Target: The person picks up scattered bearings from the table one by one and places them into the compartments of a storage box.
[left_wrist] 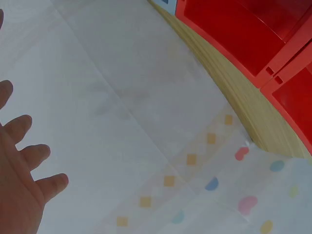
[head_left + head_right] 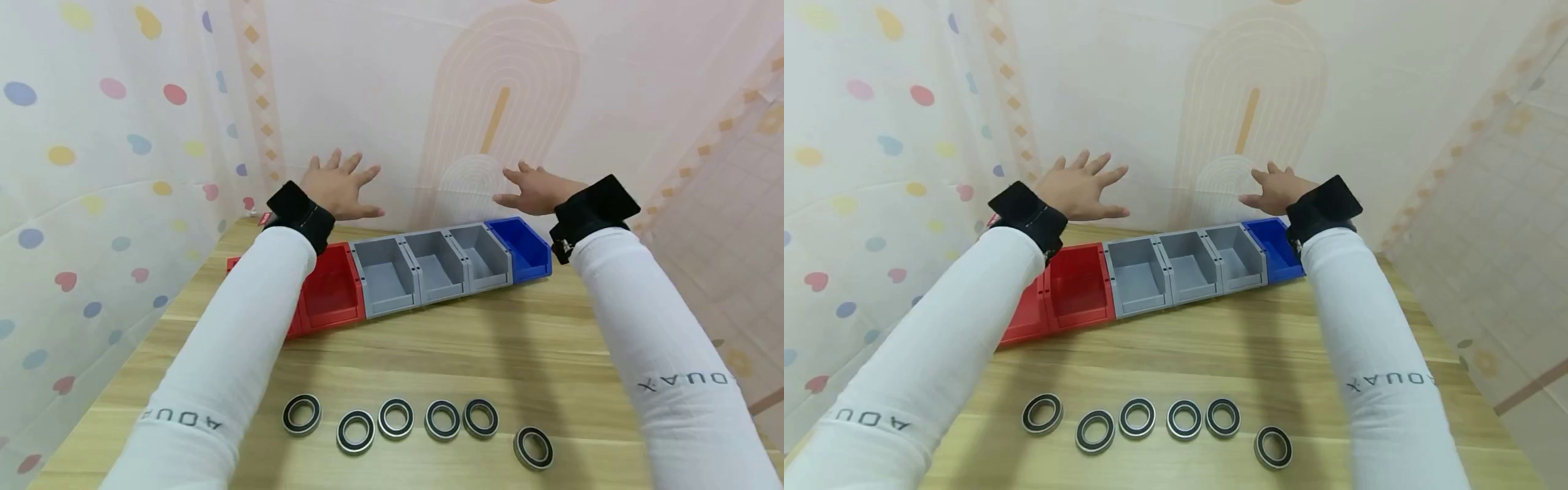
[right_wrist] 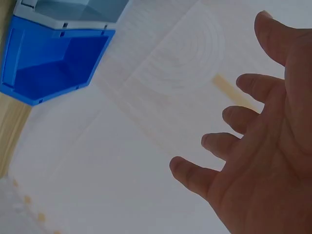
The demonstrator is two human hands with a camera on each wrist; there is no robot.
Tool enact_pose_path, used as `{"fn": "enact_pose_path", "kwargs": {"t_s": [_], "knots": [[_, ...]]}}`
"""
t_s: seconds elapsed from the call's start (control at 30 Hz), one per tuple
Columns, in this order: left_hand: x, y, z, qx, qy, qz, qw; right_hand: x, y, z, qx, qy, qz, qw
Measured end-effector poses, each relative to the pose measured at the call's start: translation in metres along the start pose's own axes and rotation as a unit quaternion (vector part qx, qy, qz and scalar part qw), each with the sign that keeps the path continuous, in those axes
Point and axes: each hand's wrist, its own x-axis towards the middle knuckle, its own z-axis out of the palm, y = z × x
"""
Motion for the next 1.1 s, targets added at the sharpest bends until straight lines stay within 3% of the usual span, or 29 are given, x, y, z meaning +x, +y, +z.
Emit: {"fn": "enact_pose_path", "kwargs": {"t_s": [0.2,0.5,0.87,1.1], "knots": [[-0.012,0.005,0.015,0.006,0.031,0.06,0.9977,-0.013,0.005,0.029,0.006,0.028,-0.051,0.9983],[-0.035,0.019,0.042,-0.005,0.058,0.122,0.9907,-0.047,0.01,0.068,0.035,0.031,-0.077,0.9959],[-0.07,0.025,0.078,-0.029,0.113,0.145,0.9826,-0.076,-0.007,0.107,0.046,0.048,-0.139,0.988],[-0.097,0.024,0.105,-0.073,0.096,0.133,0.9837,-0.08,-0.017,0.135,0.041,0.049,-0.165,0.9842]]}}
